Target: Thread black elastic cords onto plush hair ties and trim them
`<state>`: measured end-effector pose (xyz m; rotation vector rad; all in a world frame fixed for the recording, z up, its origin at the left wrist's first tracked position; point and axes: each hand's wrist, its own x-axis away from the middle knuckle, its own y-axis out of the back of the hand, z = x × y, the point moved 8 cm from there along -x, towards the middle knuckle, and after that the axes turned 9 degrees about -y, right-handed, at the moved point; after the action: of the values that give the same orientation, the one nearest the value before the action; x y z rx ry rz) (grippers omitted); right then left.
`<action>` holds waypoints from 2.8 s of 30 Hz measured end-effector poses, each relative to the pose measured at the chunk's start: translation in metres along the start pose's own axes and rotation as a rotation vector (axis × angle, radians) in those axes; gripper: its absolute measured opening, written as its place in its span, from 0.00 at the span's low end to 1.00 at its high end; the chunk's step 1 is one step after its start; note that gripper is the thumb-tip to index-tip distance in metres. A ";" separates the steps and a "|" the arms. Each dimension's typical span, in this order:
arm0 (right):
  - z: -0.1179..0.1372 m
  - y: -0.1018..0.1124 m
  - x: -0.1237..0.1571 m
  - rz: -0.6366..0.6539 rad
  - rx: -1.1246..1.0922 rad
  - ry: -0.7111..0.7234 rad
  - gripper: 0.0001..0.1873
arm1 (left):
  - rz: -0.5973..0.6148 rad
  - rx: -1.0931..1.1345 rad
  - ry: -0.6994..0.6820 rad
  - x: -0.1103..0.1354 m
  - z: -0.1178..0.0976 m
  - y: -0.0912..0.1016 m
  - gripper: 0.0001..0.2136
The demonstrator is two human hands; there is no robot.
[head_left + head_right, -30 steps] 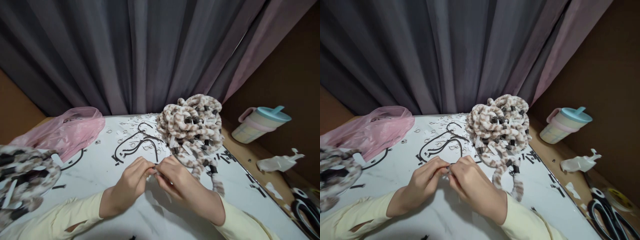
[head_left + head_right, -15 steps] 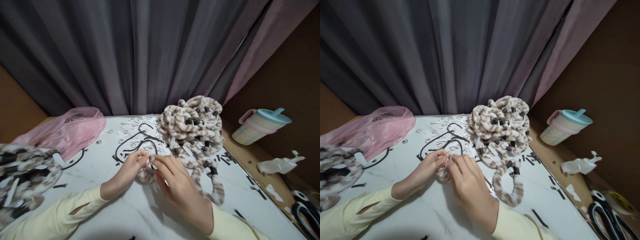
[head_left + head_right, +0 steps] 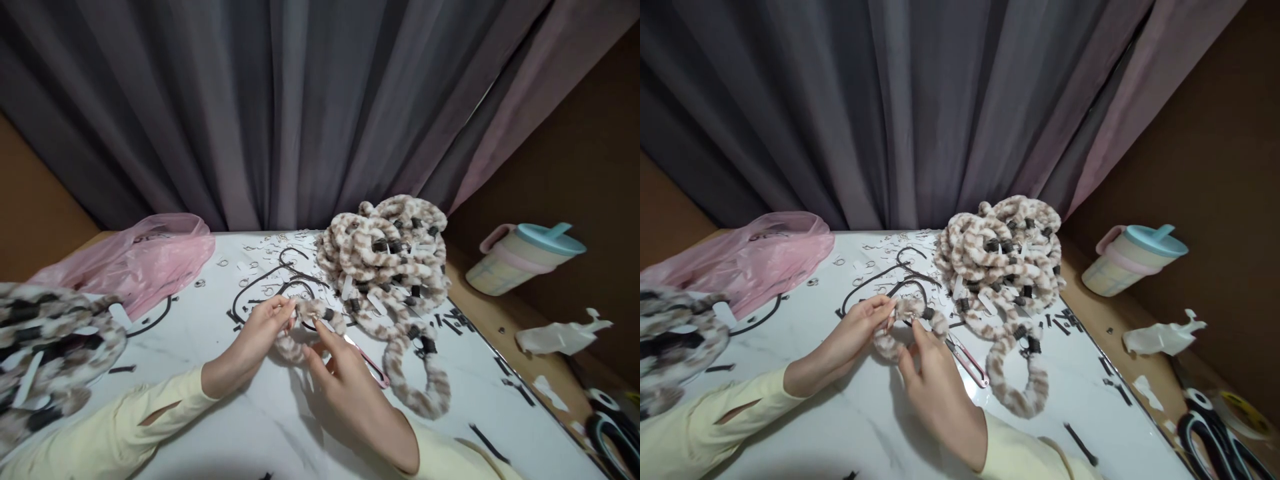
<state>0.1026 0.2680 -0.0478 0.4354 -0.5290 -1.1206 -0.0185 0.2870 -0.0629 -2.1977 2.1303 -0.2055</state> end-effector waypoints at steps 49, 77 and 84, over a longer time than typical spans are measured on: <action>0.048 0.016 0.032 -0.110 0.827 0.657 0.17 | 0.279 -1.053 -1.021 0.036 -0.048 -0.040 0.06; 0.058 0.049 0.029 0.007 0.416 0.717 0.21 | 0.422 -0.811 -1.038 0.055 -0.073 -0.046 0.04; 0.067 0.059 0.039 0.060 0.289 0.634 0.06 | 0.456 -0.792 -1.311 0.075 -0.082 -0.046 0.07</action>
<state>0.1183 0.2497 0.0464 0.9773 -0.1384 -0.7888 0.0173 0.2166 0.0281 -1.1495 1.7740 1.7628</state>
